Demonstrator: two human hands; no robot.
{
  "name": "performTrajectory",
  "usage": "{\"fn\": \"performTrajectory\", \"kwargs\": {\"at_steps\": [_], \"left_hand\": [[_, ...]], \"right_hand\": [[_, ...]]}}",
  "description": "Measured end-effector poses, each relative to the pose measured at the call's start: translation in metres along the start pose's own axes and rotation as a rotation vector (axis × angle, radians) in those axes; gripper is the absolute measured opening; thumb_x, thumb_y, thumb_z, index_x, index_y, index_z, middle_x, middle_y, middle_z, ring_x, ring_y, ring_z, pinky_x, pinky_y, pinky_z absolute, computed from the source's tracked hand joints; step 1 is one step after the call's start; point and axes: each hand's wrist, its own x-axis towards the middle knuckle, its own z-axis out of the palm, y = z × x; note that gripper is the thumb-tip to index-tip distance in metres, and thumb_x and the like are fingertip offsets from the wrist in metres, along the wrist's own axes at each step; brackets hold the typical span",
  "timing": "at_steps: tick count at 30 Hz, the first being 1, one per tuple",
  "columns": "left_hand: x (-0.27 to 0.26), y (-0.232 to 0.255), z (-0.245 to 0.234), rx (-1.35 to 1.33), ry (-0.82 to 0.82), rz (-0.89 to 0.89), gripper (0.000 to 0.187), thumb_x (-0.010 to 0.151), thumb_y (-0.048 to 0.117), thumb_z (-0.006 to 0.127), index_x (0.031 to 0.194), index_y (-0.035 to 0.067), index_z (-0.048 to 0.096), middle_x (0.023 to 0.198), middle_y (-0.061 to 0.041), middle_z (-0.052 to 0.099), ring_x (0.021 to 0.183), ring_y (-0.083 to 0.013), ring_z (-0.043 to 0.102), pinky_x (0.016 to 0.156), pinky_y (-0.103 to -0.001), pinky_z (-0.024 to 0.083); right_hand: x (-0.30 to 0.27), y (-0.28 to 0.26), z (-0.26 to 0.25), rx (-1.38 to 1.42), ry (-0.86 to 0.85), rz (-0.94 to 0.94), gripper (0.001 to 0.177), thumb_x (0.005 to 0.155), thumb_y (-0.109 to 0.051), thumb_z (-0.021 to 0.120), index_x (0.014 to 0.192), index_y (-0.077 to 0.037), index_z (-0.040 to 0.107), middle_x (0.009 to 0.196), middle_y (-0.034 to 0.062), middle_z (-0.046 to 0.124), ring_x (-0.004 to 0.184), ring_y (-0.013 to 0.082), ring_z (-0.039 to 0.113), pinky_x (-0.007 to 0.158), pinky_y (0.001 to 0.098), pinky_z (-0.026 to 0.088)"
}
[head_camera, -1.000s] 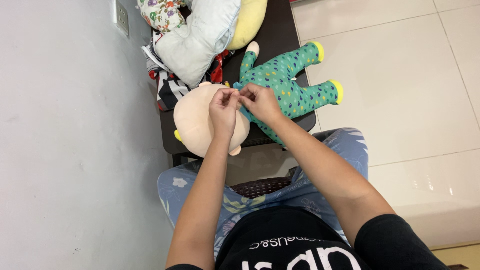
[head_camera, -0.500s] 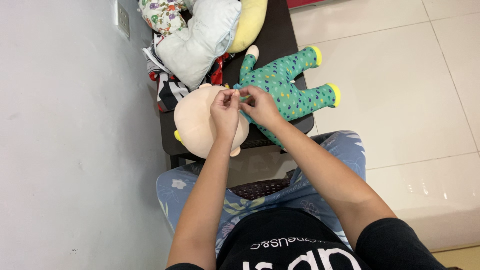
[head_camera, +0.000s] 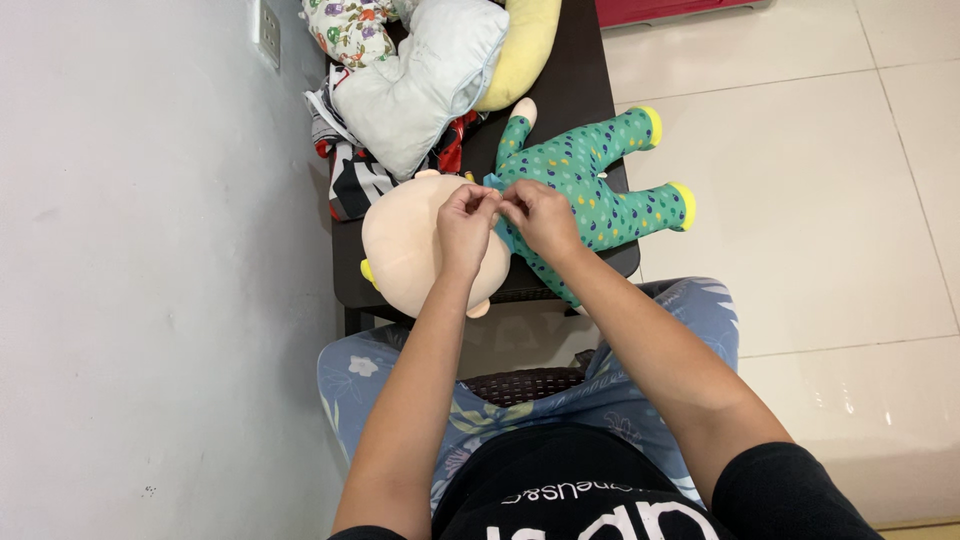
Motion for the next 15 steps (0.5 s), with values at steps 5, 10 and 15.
{"fn": "performTrajectory", "kwargs": {"at_steps": [5,10,15], "left_hand": [[-0.006,0.008,0.002,0.093,0.029,0.021,0.009,0.093,0.011,0.073,0.093,0.001,0.073,0.076,0.001,0.067,0.066,-0.0044,0.057,0.06,-0.021,0.047],[-0.006,0.008,0.002,0.15,0.012,0.09,0.01,0.094,0.011,0.074,0.093,0.001,0.072,0.077,0.002,0.068,0.068,-0.0041,0.058,0.063,-0.022,0.049],[-0.007,0.002,0.002,0.182,0.006,0.127,0.011,0.094,0.011,0.075,0.093,0.001,0.072,0.077,0.001,0.068,0.068,-0.005,0.057,0.064,-0.023,0.049]], "right_hand": [[0.008,0.005,0.0,0.351,-0.111,0.155,0.028,0.084,-0.008,0.075,0.109,-0.004,0.064,0.101,0.005,0.069,0.082,0.0129,0.067,0.074,0.03,0.056],[0.022,0.025,0.008,0.634,-0.132,0.33,0.016,0.092,-0.01,0.072,0.107,-0.006,0.067,0.102,0.0021,0.071,0.091,0.0087,0.067,0.083,0.027,0.056],[0.029,0.028,0.013,0.374,-0.159,0.301,0.009,0.094,-0.01,0.074,0.095,-0.003,0.07,0.093,0.0063,0.072,0.086,0.0108,0.064,0.079,0.0275,0.055]]}}
